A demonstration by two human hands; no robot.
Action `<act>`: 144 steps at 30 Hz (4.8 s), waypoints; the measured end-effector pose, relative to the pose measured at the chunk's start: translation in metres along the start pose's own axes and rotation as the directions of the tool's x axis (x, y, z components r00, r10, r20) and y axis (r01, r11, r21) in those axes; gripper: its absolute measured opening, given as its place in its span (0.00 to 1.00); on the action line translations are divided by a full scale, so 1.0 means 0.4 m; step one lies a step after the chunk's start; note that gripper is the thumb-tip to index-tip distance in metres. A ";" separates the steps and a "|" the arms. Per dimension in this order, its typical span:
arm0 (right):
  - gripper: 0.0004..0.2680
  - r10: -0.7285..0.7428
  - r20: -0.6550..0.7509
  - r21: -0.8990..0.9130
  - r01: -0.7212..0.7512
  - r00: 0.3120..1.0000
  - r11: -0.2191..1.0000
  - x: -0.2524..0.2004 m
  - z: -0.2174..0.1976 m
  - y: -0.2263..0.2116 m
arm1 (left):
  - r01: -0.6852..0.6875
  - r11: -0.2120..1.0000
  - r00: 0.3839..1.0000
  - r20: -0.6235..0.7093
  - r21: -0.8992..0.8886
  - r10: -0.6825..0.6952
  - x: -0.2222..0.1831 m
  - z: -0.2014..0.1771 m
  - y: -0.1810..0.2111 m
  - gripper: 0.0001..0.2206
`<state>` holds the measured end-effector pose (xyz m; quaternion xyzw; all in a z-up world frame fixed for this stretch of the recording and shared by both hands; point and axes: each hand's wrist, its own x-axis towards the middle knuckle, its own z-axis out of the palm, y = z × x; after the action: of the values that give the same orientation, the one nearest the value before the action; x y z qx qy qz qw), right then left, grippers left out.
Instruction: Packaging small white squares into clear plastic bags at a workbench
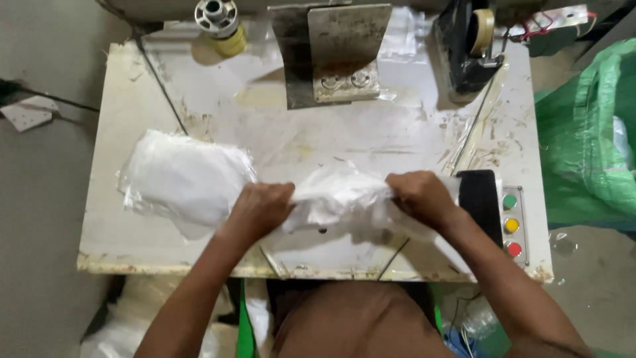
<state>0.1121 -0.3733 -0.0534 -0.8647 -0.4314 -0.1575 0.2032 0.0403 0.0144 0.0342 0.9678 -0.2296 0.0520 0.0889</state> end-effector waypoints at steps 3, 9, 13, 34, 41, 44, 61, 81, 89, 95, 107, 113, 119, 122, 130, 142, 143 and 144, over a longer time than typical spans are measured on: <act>0.05 -0.074 0.012 0.001 0.074 0.997 0.997 0.003 -0.018 -0.025 | -0.170 0.934 0.981 0.148 0.314 0.129 -0.064 0.111 -0.063 0.06; 0.04 -0.067 0.024 0.059 0.065 0.997 0.996 -0.004 0.021 -0.048 | -0.050 0.998 0.997 0.058 0.034 0.048 -0.032 0.022 0.015 0.07; 0.10 -0.059 0.083 -0.035 0.062 0.995 0.997 0.012 -0.046 -0.026 | 0.045 0.998 0.997 0.067 0.043 -0.048 -0.047 -0.034 -0.020 0.13; 0.29 0.901 0.104 -0.088 -0.899 0.420 0.429 0.140 -0.094 -0.024 | 0.185 -0.007 0.636 0.125 -0.983 -0.762 -0.025 -0.078 0.123 0.08; 0.23 0.580 -0.369 0.188 -0.552 0.727 0.812 0.201 -0.284 -0.203 | 0.363 0.435 0.634 -0.124 -0.824 -0.763 0.016 -0.139 0.206 0.16; 0.30 0.609 -0.345 0.517 -0.397 0.714 0.758 0.263 -0.297 -0.339 | 0.377 0.614 0.670 -0.254 -0.694 -0.698 0.039 -0.124 0.228 0.13; 0.11 0.655 0.623 0.753 -0.554 0.427 -0.355 0.226 -0.127 -0.303 | 0.461 -0.228 0.691 0.508 -0.858 -0.514 0.018 -0.115 0.257 0.24; 0.25 0.219 0.516 0.558 -0.518 0.828 0.648 0.094 -0.344 -0.431 | 0.634 -0.217 0.690 0.670 -0.742 -0.275 -0.286 -0.074 0.372 0.22; 0.27 -0.276 0.921 0.337 -0.917 0.274 0.214 0.129 -0.282 -0.445 | 0.236 -0.177 0.887 0.286 -0.955 -0.362 -0.327 -0.033 0.321 0.20; 0.35 -0.042 0.983 0.159 -0.952 0.176 -0.263 0.056 -0.142 -0.414 | 0.439 -0.277 0.634 0.513 -0.855 -0.579 -0.243 0.034 0.347 0.11; 0.08 0.845 0.315 0.865 -0.497 0.432 -0.069 0.140 -0.132 -0.442 | -0.022 -0.716 0.645 0.537 -0.698 -0.543 -0.003 0.008 0.314 0.21; 0.21 0.700 0.479 0.835 -0.520 0.530 -0.177 0.182 -0.118 -0.479 | -0.393 -0.560 0.629 0.231 -0.729 -0.742 -0.007 0.055 0.339 0.18; 0.12 0.755 0.524 0.829 -0.440 0.395 -0.345 0.041 -0.030 -0.350 | -0.118 0.138 0.629 -0.181 -0.983 -0.756 -0.093 -0.087 0.072 0.15; 0.11 0.788 0.493 0.809 -0.528 0.369 -0.258 0.086 -0.087 -0.386 | 0.515 0.491 0.575 -0.142 -0.703 -0.806 -0.183 -0.033 -0.037 0.11; 0.09 0.847 0.338 0.861 -0.498 0.411 -0.102 0.220 -0.087 -0.405 | 0.506 0.397 0.671 0.060 -0.766 -0.739 -0.199 -0.121 -0.012 0.09; 0.17 0.601 0.520 0.842 -0.244 0.607 -0.482 0.191 -0.075 -0.393 | -0.342 -0.890 0.834 0.338 -0.303 -0.436 -0.081 0.028 0.288 0.07; 0.13 0.784 0.192 0.969 -0.239 0.590 -0.057 0.184 -0.069 -0.418 | -0.380 -0.803 0.857 0.151 -0.459 -0.492 -0.048 -0.013 0.298 0.11; 0.10 0.805 -0.183 0.891 -0.251 0.564 0.379 0.178 -0.063 -0.440 | -0.435 -0.685 0.862 -0.051 -0.584 -0.504 -0.014 -0.054 0.310 0.15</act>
<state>0.0083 -0.2410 0.0383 -0.6734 -0.0386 -0.1350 0.7258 -0.0221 -0.0877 0.0730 0.2115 -0.0393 0.0484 0.9754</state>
